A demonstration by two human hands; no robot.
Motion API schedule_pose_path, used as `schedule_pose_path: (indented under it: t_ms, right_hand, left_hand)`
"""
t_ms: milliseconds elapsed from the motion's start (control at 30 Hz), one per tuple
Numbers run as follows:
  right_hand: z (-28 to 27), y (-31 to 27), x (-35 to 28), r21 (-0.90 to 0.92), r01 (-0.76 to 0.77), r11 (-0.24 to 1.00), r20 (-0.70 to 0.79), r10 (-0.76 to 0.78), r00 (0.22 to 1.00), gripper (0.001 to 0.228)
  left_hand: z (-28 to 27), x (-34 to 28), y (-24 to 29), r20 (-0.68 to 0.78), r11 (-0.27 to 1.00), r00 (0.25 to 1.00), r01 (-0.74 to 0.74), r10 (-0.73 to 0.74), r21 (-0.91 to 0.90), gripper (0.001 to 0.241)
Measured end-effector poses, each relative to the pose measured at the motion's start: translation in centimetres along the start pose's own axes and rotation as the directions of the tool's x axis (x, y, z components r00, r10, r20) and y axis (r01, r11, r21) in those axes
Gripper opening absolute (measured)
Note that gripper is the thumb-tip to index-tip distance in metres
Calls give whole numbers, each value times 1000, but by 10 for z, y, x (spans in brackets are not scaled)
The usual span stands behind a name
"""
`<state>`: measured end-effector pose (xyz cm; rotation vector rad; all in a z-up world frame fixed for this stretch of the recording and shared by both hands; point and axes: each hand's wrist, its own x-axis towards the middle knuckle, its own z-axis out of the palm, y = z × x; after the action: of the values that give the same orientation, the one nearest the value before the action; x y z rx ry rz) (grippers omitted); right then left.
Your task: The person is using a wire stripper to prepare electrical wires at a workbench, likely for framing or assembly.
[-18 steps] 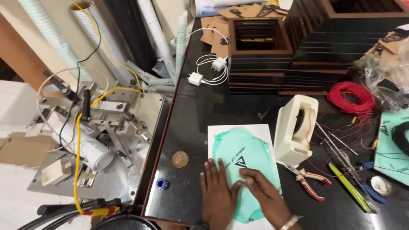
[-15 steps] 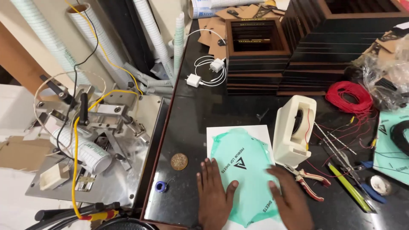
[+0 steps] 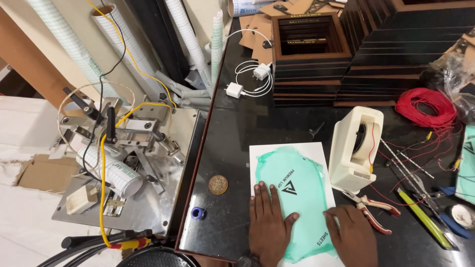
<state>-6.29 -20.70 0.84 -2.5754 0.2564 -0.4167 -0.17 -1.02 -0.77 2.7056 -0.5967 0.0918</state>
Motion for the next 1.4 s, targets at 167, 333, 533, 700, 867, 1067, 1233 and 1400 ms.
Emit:
schedule_pose_path:
  t_ms: [167, 333, 533, 700, 867, 1067, 1233, 1400]
  right_hand:
    - [32, -15, -7, 39, -7, 999, 7, 7, 1000, 12]
    - [58, -21, -23, -157, 266, 951, 213, -231, 949, 67]
    - [48, -38, -15, 21, 264, 964, 313, -257, 914, 78]
    - [24, -45, 3, 482, -23, 876, 206, -87, 975, 56]
    - [46, -32, 75, 217, 139, 966, -103, -119, 988, 60]
    - [80, 4, 91, 157, 64, 986, 234, -100, 967, 72]
    - [68, -5, 83, 35, 411, 911, 400, -390, 830, 78]
    - [41, 11, 82, 580, -224, 783, 550, -173, 817, 75]
  left_hand:
    - [0, 1, 4, -48, 998, 998, -41, 43, 47, 80]
    - [2, 5, 3, -84, 992, 994, -66, 75, 104, 71]
    - [-3, 7, -1, -4, 988, 990, -144, 144, 55, 71]
    - [-22, 28, -1, 174, 947, 985, 61, -5, -314, 61]
    - [-12, 92, -17, -101, 975, 992, -94, 75, -200, 74]
    - [0, 115, -27, 24, 933, 982, -169, 186, -317, 73]
    - [19, 113, -37, 100, 945, 959, -239, 266, -225, 59]
    - [11, 114, -31, 36, 933, 974, -205, 225, -296, 51]
